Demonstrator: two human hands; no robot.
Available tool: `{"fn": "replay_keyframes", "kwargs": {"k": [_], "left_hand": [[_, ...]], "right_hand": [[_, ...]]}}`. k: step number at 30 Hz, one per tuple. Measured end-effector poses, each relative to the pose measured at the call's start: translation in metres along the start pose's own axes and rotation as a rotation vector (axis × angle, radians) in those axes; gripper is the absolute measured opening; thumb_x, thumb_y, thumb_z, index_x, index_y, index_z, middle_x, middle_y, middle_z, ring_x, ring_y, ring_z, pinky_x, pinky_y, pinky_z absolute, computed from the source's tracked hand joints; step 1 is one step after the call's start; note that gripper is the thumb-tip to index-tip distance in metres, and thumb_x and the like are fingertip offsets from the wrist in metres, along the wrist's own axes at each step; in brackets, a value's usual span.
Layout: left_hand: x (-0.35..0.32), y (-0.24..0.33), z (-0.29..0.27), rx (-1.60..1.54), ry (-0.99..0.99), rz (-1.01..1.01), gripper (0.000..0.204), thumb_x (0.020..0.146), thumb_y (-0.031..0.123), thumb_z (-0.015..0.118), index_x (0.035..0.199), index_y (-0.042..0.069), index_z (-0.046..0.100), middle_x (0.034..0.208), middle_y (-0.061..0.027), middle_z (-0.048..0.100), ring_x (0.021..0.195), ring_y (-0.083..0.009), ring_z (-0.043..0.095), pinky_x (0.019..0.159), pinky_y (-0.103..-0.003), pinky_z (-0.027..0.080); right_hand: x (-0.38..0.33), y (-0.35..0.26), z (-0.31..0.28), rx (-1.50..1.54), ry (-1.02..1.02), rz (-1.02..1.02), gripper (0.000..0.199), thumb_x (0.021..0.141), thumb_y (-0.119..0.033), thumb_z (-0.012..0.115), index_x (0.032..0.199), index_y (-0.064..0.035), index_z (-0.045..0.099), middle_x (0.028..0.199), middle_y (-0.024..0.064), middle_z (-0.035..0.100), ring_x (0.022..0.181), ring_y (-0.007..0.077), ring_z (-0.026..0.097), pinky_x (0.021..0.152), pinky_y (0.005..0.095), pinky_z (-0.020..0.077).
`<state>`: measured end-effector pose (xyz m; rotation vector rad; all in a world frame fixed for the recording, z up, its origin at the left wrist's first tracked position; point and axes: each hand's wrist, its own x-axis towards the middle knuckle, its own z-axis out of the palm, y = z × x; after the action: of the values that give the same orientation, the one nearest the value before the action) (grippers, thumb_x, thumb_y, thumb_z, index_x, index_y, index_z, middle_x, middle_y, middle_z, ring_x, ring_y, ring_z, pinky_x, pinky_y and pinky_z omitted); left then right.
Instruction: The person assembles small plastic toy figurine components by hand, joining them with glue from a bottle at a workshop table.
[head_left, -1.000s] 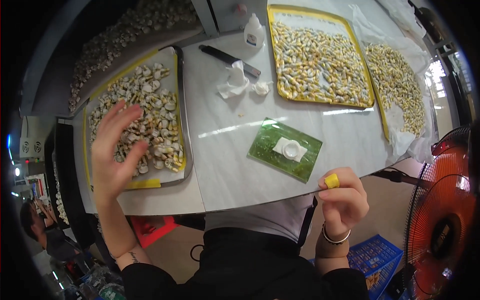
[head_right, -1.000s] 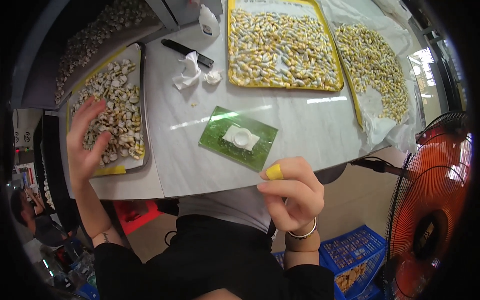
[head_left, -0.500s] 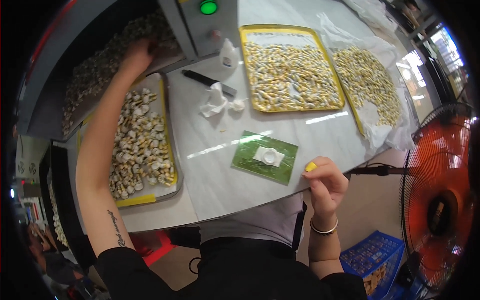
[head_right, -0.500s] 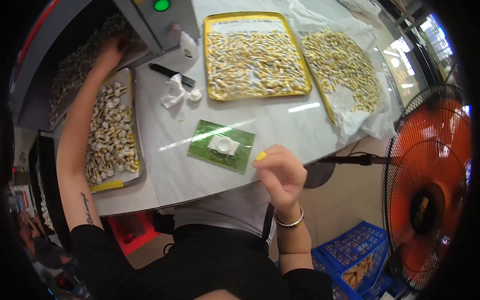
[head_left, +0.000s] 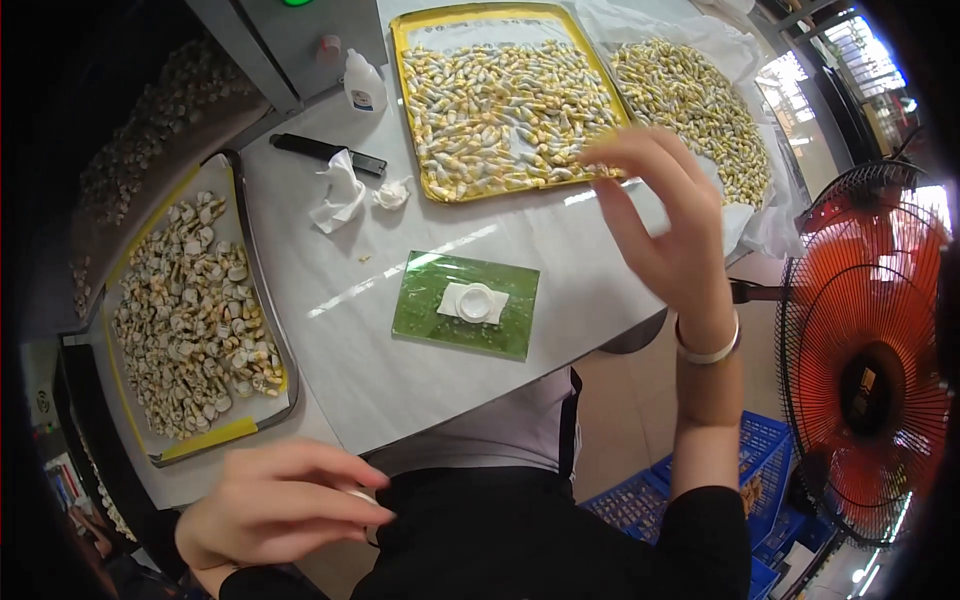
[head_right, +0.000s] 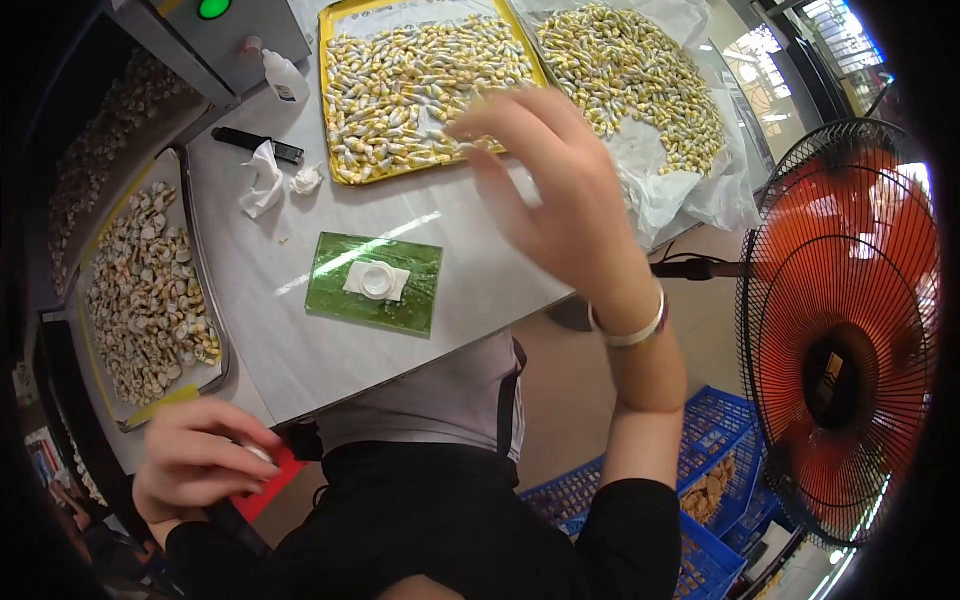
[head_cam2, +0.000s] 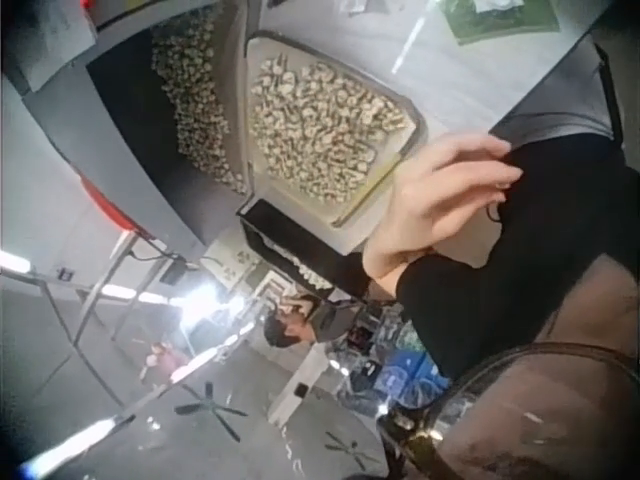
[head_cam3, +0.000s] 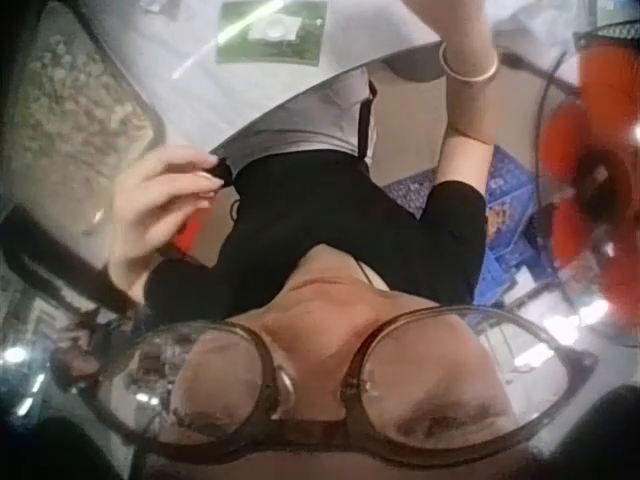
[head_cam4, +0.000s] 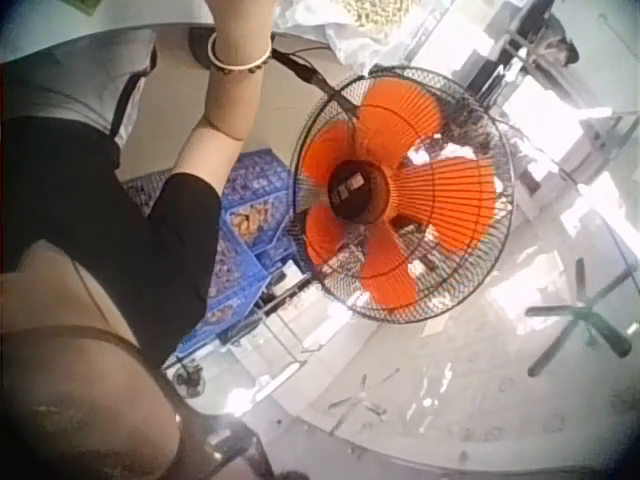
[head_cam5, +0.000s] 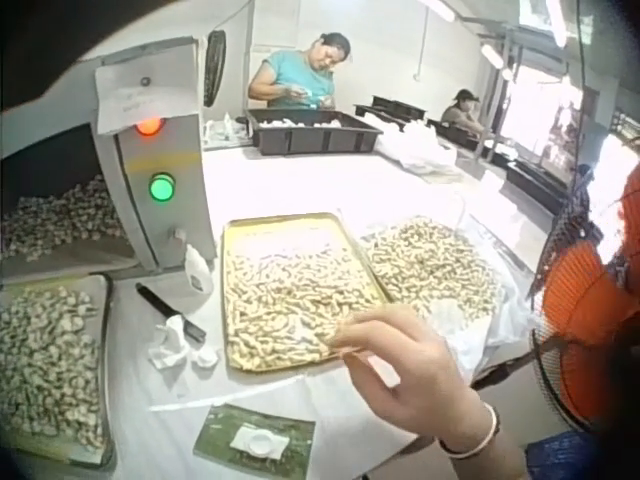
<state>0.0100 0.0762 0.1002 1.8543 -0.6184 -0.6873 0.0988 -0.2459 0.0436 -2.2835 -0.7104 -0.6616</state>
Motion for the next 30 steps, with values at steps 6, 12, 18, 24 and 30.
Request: {"fn": "replay_keyframes", "kwargs": {"k": [6, 12, 18, 24, 30], "left_hand": [[0.033, -0.052, 0.05, -0.49, -0.204, 0.038, 0.025, 0.059, -0.003, 0.077, 0.083, 0.001, 0.069, 0.087, -0.018, 0.064, 0.072, -0.0211, 0.064, 0.063, -0.026, 0.051], [0.052, -0.072, 0.09, -1.372, -0.031, 0.14, 0.029, 0.07, -0.005, 0.07, 0.098, -0.003, 0.062, 0.104, -0.014, 0.058, 0.094, -0.0211, 0.057, 0.083, -0.032, 0.046], [0.056, -0.071, 0.094, -1.345, 0.173, 0.111, 0.028, 0.07, 0.014, 0.076, 0.09, 0.0, 0.062, 0.09, -0.0151, 0.059, 0.077, -0.0208, 0.061, 0.072, -0.032, 0.052], [0.058, -0.06, 0.09, -1.372, 0.114, -0.029, 0.031, 0.074, 0.016, 0.074, 0.095, -0.002, 0.06, 0.093, -0.0169, 0.061, 0.082, -0.0209, 0.062, 0.074, -0.032, 0.052], [0.054, -0.066, 0.092, -1.383, 0.166, -0.004, 0.034, 0.076, 0.021, 0.072, 0.099, 0.0, 0.059, 0.094, -0.0174, 0.061, 0.083, -0.0218, 0.062, 0.076, -0.033, 0.052]], "right_hand": [[0.045, 0.071, 0.043, -0.646, -0.311, -0.143, 0.016, 0.075, 0.0, 0.058, 0.091, -0.003, 0.058, 0.084, 0.0104, 0.06, 0.081, 0.0237, 0.058, 0.07, 0.0329, 0.0468], [0.043, 0.061, 0.038, -0.484, -0.242, -0.02, 0.006, 0.081, -0.004, 0.052, 0.083, 0.0016, 0.054, 0.081, 0.0139, 0.058, 0.078, 0.0308, 0.056, 0.072, 0.0371, 0.0462], [0.005, -0.017, 0.022, 0.191, -0.215, 0.08, 0.016, 0.073, 0.007, 0.056, 0.085, -0.0018, 0.06, 0.073, 0.0063, 0.059, 0.06, 0.0142, 0.054, 0.055, 0.0244, 0.0445], [-0.026, -0.041, 0.033, 0.093, -0.324, -0.032, 0.023, 0.063, 0.007, 0.061, 0.084, -0.0018, 0.06, 0.072, 0.0074, 0.056, 0.064, 0.0226, 0.056, 0.055, 0.0311, 0.0461], [-0.025, -0.041, 0.042, 0.043, -0.342, -0.152, 0.019, 0.066, 0.008, 0.065, 0.082, -0.0016, 0.06, 0.071, 0.0084, 0.057, 0.061, 0.0225, 0.054, 0.053, 0.0302, 0.0438]]}}
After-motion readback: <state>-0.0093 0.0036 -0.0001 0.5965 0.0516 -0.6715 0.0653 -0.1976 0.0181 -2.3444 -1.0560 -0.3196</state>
